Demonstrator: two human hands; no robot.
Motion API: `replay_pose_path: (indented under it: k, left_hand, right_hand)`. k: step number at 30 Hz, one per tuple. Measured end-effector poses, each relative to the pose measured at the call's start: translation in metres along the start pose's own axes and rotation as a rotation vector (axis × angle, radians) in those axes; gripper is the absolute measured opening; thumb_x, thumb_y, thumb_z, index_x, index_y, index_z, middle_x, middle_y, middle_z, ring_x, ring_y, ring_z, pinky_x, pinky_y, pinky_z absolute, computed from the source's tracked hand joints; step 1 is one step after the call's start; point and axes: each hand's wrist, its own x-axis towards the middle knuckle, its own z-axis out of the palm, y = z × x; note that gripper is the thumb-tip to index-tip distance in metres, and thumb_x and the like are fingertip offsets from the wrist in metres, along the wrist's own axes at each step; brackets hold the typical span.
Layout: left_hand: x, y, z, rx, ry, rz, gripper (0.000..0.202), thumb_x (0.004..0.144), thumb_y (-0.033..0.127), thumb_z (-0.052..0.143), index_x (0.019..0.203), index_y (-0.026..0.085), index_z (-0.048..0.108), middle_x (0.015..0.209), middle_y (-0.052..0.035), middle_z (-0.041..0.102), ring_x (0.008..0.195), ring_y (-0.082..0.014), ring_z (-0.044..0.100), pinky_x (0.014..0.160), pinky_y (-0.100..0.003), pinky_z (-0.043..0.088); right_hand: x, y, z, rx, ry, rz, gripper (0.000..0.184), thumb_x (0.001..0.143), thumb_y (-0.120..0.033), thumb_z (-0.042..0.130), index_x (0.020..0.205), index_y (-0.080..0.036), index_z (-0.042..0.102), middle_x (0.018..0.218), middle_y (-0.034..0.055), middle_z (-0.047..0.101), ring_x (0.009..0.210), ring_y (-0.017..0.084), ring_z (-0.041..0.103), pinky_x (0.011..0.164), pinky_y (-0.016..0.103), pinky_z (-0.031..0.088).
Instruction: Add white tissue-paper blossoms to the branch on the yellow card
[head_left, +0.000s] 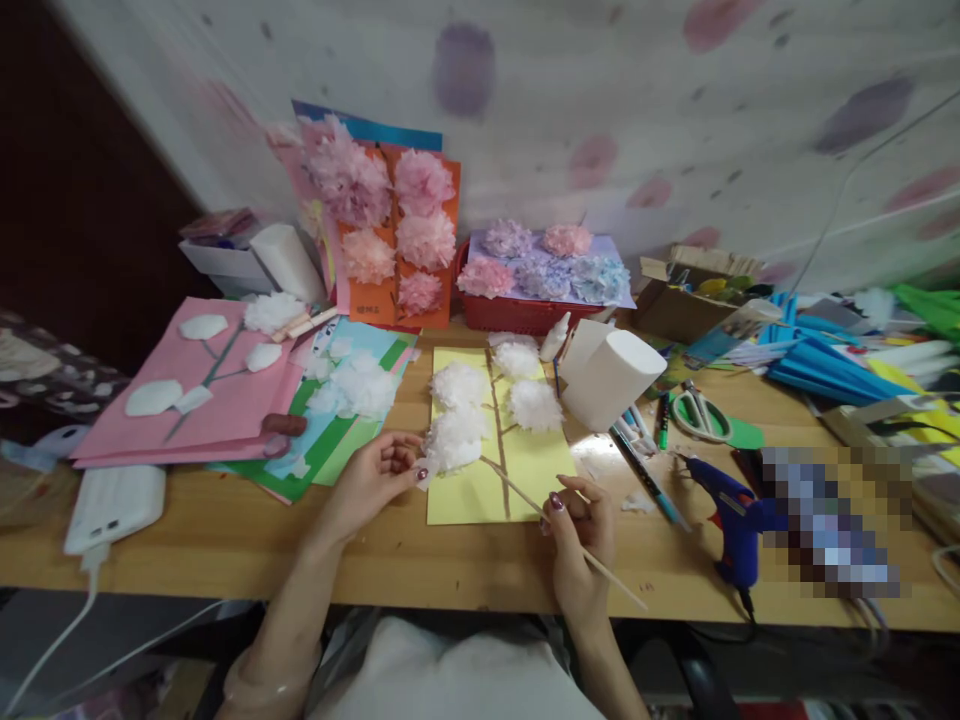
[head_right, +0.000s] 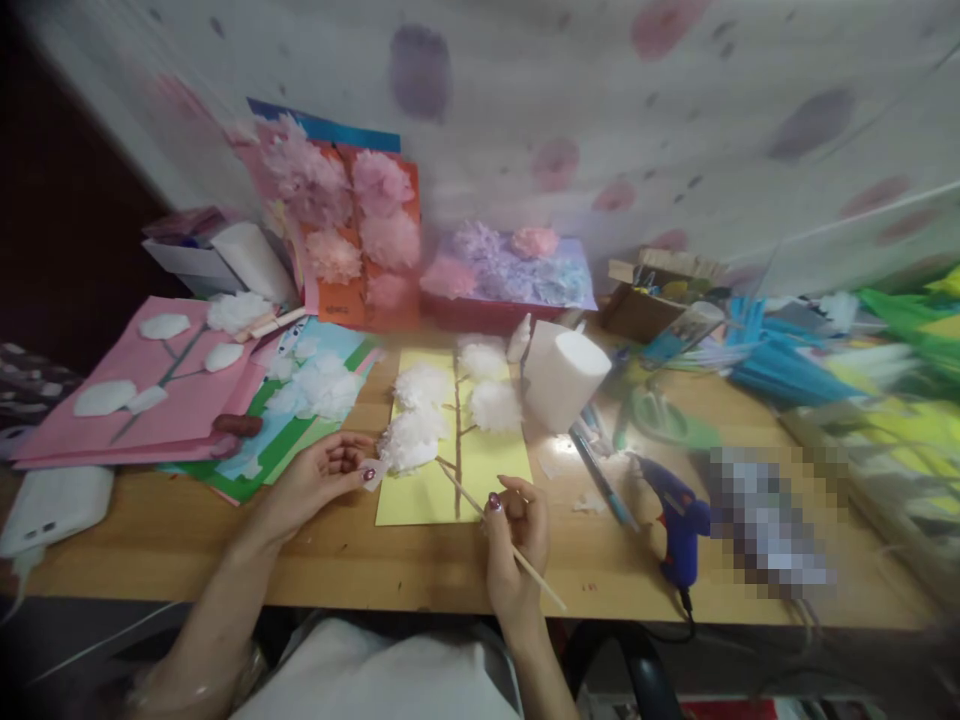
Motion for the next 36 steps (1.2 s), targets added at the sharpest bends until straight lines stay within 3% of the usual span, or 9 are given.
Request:
replay_pose_path:
  k: [8,17,21,24,29,36]
  left_hand:
    - [-0.017,-0.022,0.014,0.081,0.123,-0.055,0.028,0.063,0.036,0.073,0.084,0.019,0.065,0.070,0.0005,0.067,0.063,-0.0157,0.064,0.063,-0.032,0.059]
    - [-0.024,-0.018,0.012,0.029,0.141,-0.079,0.027,0.069,0.040,0.070,0.084,0.019,0.065,0.081,-0.0041,0.071,0.074,-0.0189,0.070,0.069,-0.033,0.061]
    - [-0.025,-0.011,0.022,0.044,0.070,-0.074,0.022,0.073,0.039,0.068,0.081,0.018,0.068,0.075,-0.0026,0.069,0.065,-0.0159,0.066,0.061,-0.028,0.056]
    - [-0.021,-0.005,0.036,0.153,0.043,0.029,0.017,0.075,0.035,0.066,0.077,0.019,0.072,0.069,-0.0011,0.066,0.056,-0.0126,0.058,0.051,-0.023,0.046]
    - [-0.013,-0.004,0.053,0.348,0.114,0.287,0.012,0.079,0.024,0.067,0.077,0.021,0.078,0.070,-0.0001,0.062,0.057,-0.0100,0.051,0.053,-0.022,0.041]
    - [-0.023,-0.013,0.042,0.403,0.066,0.399,0.013,0.084,0.019,0.067,0.086,0.021,0.080,0.072,0.0002,0.063,0.061,-0.0094,0.056,0.052,-0.018,0.041]
  right_hand:
    - [-0.001,-0.004,0.010,-0.009,0.014,0.019,0.015,0.090,-0.032,0.064,0.101,-0.024,0.058,0.063,-0.0067,0.050,0.052,0.011,0.046,0.048,0.022,0.039]
    - [0.004,-0.004,0.008,-0.025,-0.003,0.025,0.011,0.091,-0.029,0.063,0.100,-0.024,0.059,0.062,-0.0070,0.051,0.052,0.011,0.048,0.049,0.022,0.041]
    - [0.004,-0.005,0.010,-0.007,-0.010,0.018,0.009,0.092,-0.028,0.063,0.098,-0.024,0.059,0.061,-0.0070,0.052,0.052,0.011,0.050,0.049,0.021,0.042]
    - [0.005,-0.006,0.008,-0.017,-0.029,0.002,0.007,0.093,-0.027,0.061,0.099,-0.024,0.060,0.060,-0.0072,0.052,0.051,0.011,0.050,0.049,0.021,0.042]
    - [0.003,-0.007,0.008,-0.080,-0.063,0.037,0.005,0.094,-0.028,0.060,0.097,-0.023,0.060,0.068,-0.0042,0.057,0.057,0.011,0.055,0.051,0.021,0.045]
    - [0.002,-0.007,0.020,-0.144,-0.164,0.036,0.010,0.099,-0.029,0.055,0.108,-0.024,0.058,0.076,-0.0023,0.060,0.068,0.013,0.057,0.061,0.024,0.046]
